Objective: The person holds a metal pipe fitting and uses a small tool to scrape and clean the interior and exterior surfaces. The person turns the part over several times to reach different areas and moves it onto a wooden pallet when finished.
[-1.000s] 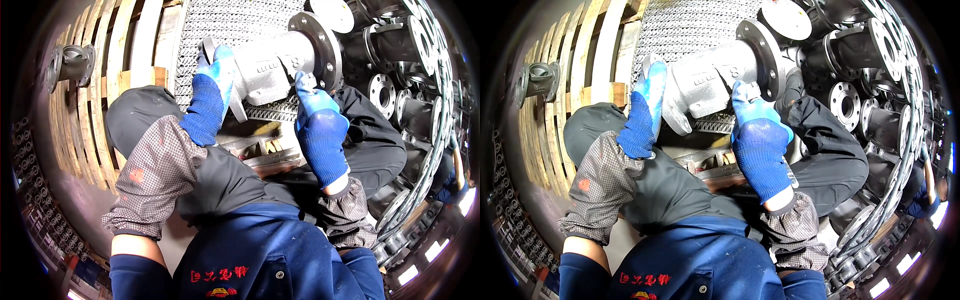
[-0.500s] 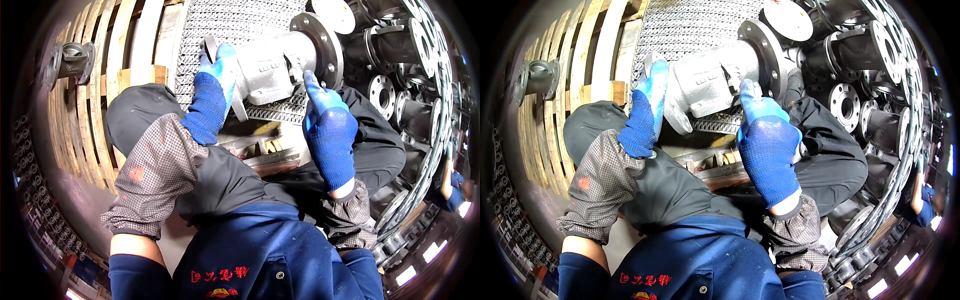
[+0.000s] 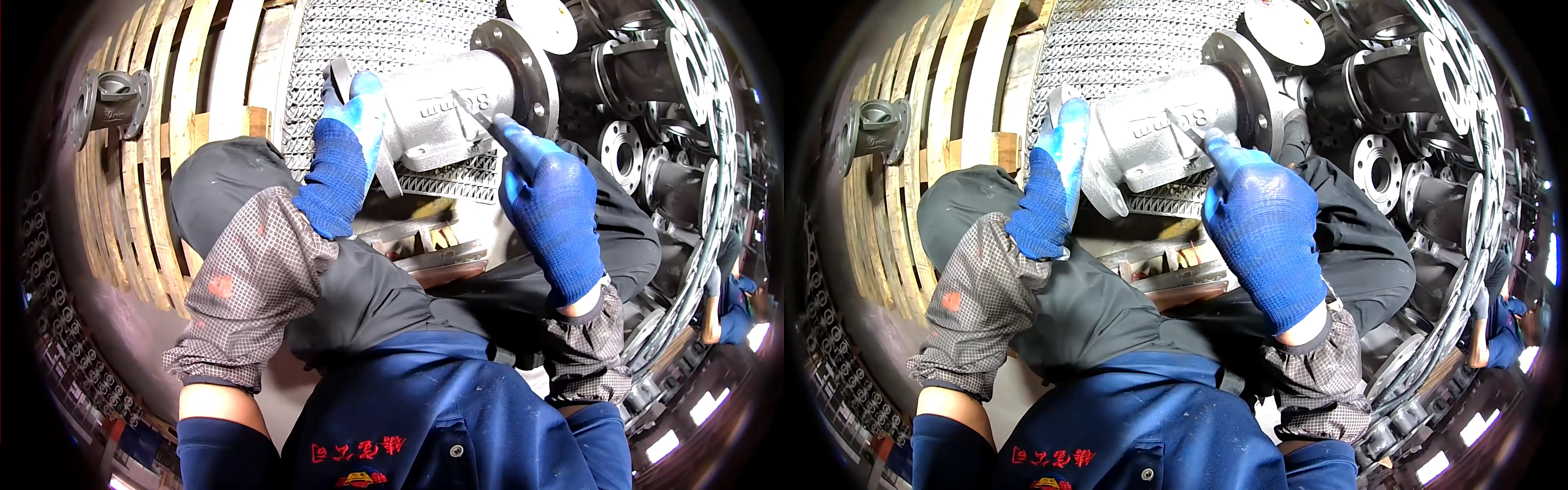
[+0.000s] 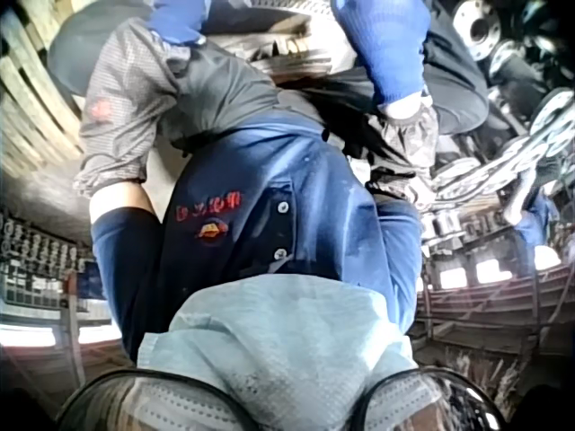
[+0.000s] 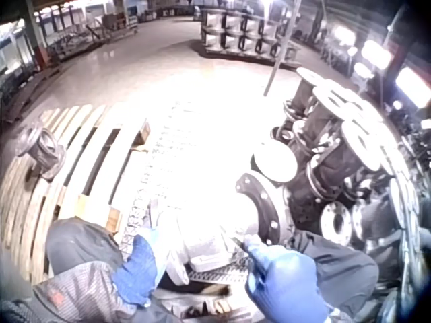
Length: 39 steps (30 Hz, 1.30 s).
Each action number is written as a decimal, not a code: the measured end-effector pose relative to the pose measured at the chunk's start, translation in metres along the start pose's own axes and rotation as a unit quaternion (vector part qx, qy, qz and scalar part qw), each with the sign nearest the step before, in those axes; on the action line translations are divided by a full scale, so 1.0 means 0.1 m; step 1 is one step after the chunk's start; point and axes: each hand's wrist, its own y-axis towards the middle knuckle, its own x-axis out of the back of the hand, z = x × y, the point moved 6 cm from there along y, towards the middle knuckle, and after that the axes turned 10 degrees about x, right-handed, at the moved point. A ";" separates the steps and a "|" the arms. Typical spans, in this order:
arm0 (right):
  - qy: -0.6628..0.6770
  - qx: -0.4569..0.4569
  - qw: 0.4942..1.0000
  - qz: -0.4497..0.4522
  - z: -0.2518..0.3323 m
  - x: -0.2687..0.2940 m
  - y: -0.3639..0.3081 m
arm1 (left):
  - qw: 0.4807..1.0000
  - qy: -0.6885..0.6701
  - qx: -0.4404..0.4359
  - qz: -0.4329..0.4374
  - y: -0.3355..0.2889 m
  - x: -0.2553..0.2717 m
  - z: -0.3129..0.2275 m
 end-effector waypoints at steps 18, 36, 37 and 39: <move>0.049 -0.004 0.999 -0.016 0.02 0.12 0.06 | 0.999 -0.031 0.019 -0.001 -0.08 -0.02 -0.04; 0.033 -0.023 0.996 -0.084 -0.19 0.04 0.00 | 0.999 -0.046 0.027 -0.007 0.00 0.00 0.02; 0.049 -0.068 0.994 -0.066 -0.27 0.08 -0.04 | 0.998 -0.047 0.033 -0.002 -0.03 0.00 0.00; 0.116 -0.029 0.981 -0.150 -0.34 0.20 -0.06 | 0.998 -0.045 0.031 0.009 -0.02 0.01 0.01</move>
